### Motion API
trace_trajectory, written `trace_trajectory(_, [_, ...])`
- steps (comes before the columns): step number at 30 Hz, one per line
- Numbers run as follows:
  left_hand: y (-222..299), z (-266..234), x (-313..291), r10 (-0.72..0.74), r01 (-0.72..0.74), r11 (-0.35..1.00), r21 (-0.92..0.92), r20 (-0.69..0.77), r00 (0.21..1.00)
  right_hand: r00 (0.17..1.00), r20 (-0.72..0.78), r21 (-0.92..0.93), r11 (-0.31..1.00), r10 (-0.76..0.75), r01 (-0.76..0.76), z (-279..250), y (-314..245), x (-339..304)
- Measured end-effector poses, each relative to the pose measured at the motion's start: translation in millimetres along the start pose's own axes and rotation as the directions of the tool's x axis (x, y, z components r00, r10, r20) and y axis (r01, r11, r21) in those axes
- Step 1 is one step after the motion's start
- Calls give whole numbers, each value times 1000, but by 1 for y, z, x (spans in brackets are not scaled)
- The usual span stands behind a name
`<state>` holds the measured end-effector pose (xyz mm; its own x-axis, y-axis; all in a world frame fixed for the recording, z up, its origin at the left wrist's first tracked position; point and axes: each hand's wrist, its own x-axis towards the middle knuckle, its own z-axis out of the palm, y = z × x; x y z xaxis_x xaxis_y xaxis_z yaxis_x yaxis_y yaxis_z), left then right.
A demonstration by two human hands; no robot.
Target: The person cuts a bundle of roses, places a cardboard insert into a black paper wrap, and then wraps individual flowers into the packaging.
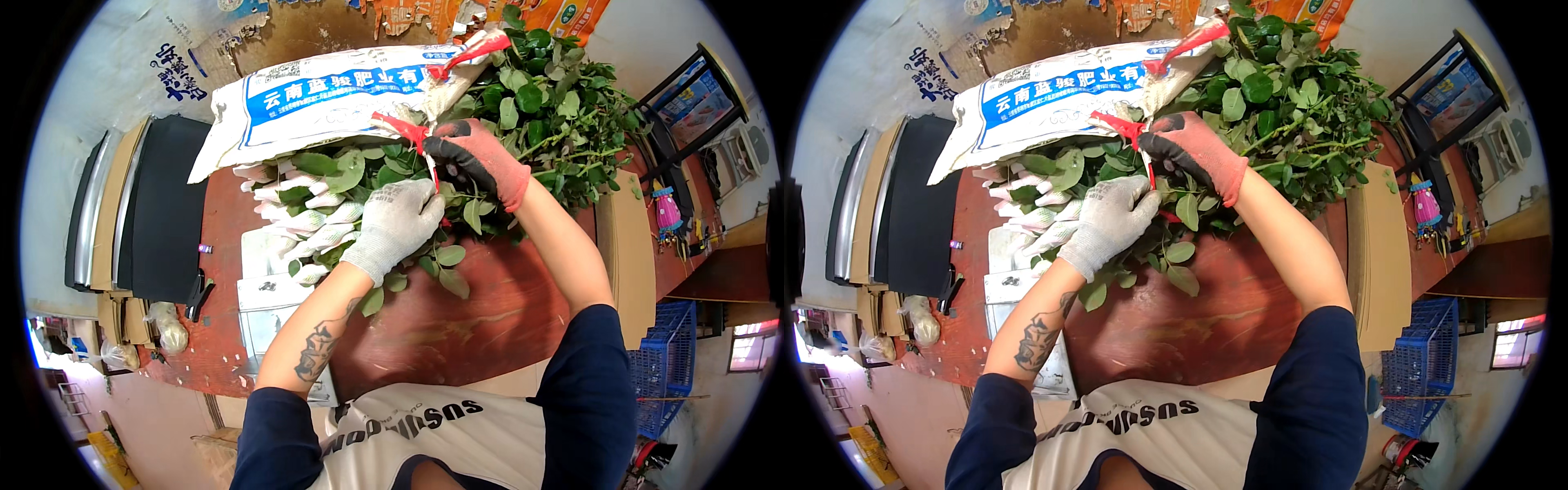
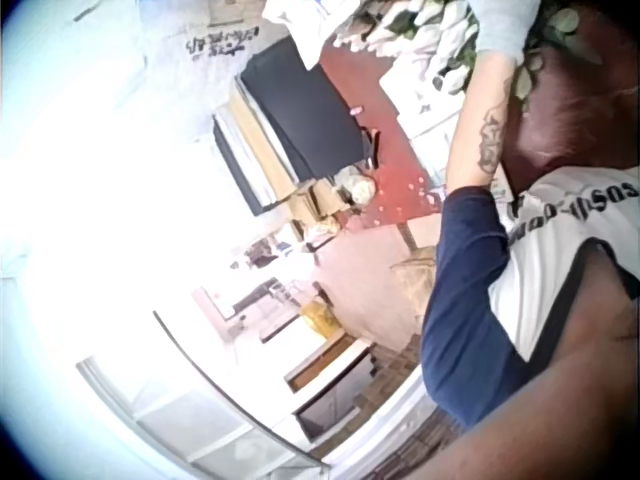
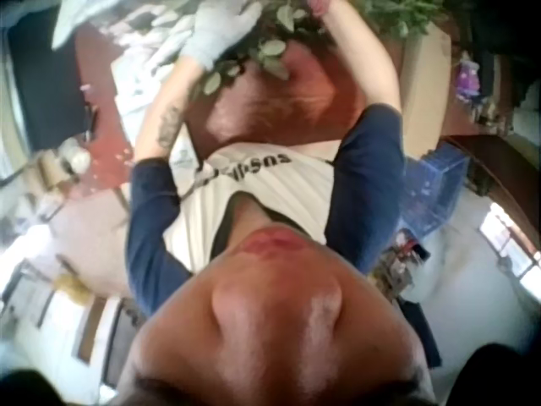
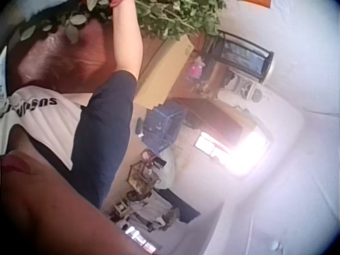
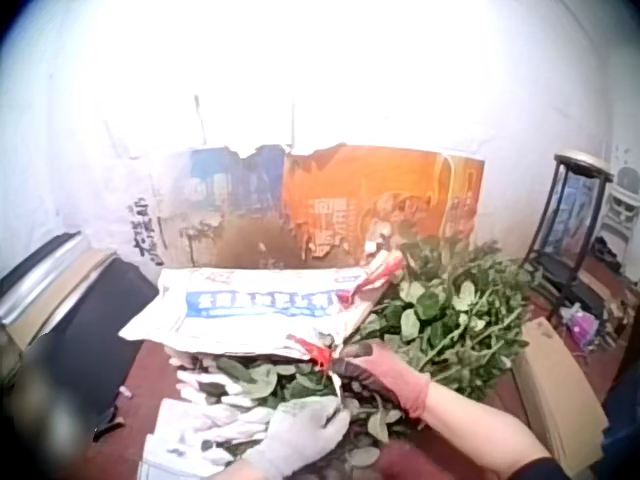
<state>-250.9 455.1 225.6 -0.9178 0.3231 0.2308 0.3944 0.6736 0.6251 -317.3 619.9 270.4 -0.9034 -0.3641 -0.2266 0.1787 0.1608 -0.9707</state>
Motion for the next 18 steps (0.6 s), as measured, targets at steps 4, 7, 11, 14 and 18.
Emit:
trace_trajectory(4, [2, -9, -3, 7, -13, 996, 88, 71, 997, 986, -99, 54, 988, -136, 142, 9, 22, 3])
trace_trajectory(7, [-3, -42, -1, 69, -68, 991, 115, -1, 998, 882, -269, -243, 914, -386, 325, 11, 35, 7])
trace_trajectory(11, [25, -82, 33, 111, -61, 974, 219, -221, 969, 753, -265, -602, 713, -602, 359, 22, 33, -5])
trace_trajectory(14, [11, -85, 66, -54, -12, 930, 366, 168, 984, 607, -212, -774, 511, -766, 374, 34, 25, -20])
trace_trajectory(18, [37, -81, 79, -150, 16, 897, 441, 270, 951, 643, -102, -850, 402, -759, 340, 21, 27, -20])
